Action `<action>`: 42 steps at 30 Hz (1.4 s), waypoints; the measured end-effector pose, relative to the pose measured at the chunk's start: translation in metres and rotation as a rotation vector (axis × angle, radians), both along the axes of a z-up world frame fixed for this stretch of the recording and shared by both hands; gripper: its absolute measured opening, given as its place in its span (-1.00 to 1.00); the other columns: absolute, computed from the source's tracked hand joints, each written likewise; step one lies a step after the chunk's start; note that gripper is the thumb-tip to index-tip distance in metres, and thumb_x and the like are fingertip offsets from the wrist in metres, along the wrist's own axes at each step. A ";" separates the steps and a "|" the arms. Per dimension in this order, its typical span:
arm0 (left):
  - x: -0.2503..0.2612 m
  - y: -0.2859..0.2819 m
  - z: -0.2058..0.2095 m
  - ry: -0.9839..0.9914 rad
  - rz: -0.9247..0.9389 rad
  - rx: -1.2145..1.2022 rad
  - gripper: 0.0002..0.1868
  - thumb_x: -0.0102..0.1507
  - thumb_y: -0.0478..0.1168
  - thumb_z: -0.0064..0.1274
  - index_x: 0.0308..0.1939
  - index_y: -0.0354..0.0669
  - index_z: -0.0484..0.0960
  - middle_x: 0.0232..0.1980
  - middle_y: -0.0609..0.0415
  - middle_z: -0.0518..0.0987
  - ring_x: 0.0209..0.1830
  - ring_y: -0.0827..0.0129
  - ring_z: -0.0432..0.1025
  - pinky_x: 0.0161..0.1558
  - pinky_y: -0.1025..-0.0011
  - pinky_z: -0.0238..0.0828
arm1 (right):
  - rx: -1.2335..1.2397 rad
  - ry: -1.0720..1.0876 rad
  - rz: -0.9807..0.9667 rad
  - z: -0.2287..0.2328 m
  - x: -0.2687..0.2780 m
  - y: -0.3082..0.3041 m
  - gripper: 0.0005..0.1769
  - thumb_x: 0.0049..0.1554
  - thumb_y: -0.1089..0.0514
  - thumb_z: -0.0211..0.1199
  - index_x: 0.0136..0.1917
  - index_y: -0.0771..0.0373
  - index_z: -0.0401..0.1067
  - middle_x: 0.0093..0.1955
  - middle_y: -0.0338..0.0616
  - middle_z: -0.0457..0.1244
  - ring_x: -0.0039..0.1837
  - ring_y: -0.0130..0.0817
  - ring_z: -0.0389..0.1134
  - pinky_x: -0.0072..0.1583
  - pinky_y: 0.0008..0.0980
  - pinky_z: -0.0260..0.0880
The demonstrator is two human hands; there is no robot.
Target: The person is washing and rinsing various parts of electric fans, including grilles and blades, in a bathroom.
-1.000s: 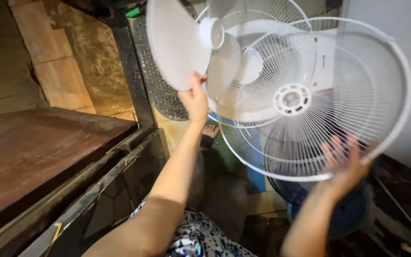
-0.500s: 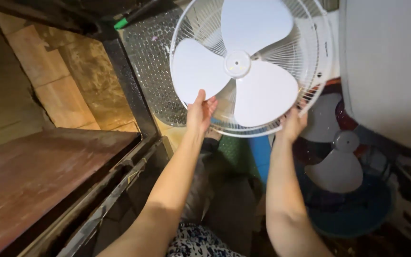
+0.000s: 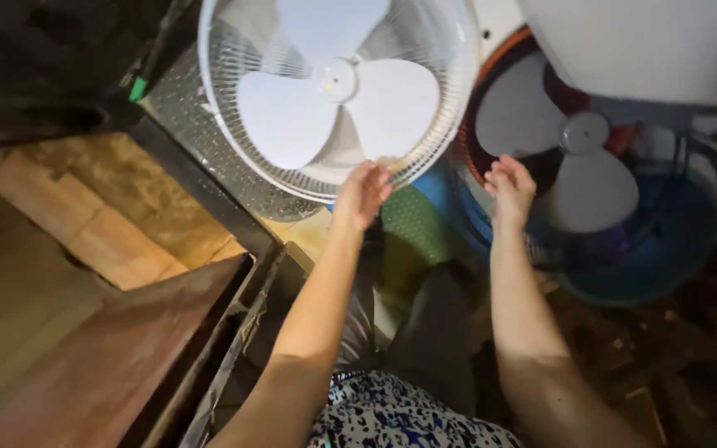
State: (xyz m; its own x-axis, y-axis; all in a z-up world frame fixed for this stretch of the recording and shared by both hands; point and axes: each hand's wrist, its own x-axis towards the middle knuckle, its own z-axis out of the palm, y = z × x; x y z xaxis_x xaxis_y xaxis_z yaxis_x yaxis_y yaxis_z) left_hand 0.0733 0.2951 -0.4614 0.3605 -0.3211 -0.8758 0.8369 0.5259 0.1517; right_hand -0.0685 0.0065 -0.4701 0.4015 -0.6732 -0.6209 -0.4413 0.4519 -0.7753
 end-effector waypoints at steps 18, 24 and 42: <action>-0.147 -0.176 -0.011 -0.041 -0.547 0.081 -0.75 0.36 -0.19 -0.12 0.12 -0.02 0.48 0.07 0.09 0.63 -0.06 0.32 0.54 -0.09 0.32 0.52 | 0.099 0.217 -0.876 -0.121 -0.163 -0.106 -0.58 0.04 0.27 0.30 0.15 0.02 0.30 0.14 -0.28 0.31 -0.06 -0.35 0.38 -0.26 -0.28 0.25; -0.177 -0.196 -0.047 -0.126 -0.516 0.079 -0.72 0.34 -0.20 -0.06 0.14 -0.04 0.46 0.04 0.09 0.60 -0.08 0.33 0.48 -0.09 0.30 0.47 | 0.132 0.225 -0.917 -0.093 -0.159 -0.107 -0.41 0.02 0.14 0.46 0.22 0.11 0.22 0.15 -0.18 0.32 -0.02 -0.32 0.27 -0.11 -0.28 0.08; -0.314 -0.351 -0.007 -0.403 -0.756 0.142 -0.72 0.37 -0.18 0.05 0.16 -0.09 0.53 -0.07 0.21 0.52 -0.14 0.51 0.35 -0.14 0.48 0.34 | -0.341 -0.134 -0.591 -0.097 -0.320 -0.193 -0.75 0.27 0.35 0.24 0.23 0.38 0.46 0.00 -0.11 0.32 -0.03 -0.38 0.32 0.06 -0.46 0.40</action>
State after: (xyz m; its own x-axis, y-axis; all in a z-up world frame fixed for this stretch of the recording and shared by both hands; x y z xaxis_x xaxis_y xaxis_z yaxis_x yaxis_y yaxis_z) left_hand -0.2403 -0.0557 -0.4684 0.3860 -0.4971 -0.7771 0.8225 -0.1958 0.5339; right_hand -0.3888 -0.1868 -0.5670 -0.0345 -0.9510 -0.3071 -0.0869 0.3090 -0.9471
